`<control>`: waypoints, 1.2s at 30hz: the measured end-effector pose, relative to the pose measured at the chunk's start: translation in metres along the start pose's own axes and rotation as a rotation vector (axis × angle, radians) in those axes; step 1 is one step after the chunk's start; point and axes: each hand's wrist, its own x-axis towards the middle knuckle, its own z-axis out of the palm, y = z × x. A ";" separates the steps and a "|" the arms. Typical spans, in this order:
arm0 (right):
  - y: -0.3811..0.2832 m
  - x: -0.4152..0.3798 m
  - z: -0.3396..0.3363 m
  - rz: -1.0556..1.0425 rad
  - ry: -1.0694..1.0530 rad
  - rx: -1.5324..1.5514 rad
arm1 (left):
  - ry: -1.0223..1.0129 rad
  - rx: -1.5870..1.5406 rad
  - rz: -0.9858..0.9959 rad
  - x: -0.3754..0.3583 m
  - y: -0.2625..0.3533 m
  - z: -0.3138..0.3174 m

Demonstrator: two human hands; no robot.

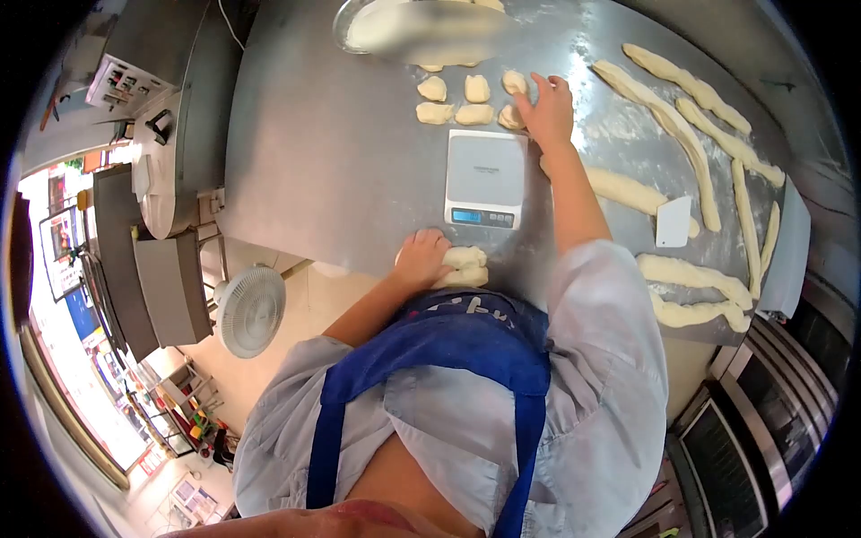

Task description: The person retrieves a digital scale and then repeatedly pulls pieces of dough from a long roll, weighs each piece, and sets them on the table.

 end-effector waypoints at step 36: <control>-0.097 -0.180 -0.112 -0.589 -0.892 -0.390 | -0.349 -0.136 0.064 0.064 0.043 -0.040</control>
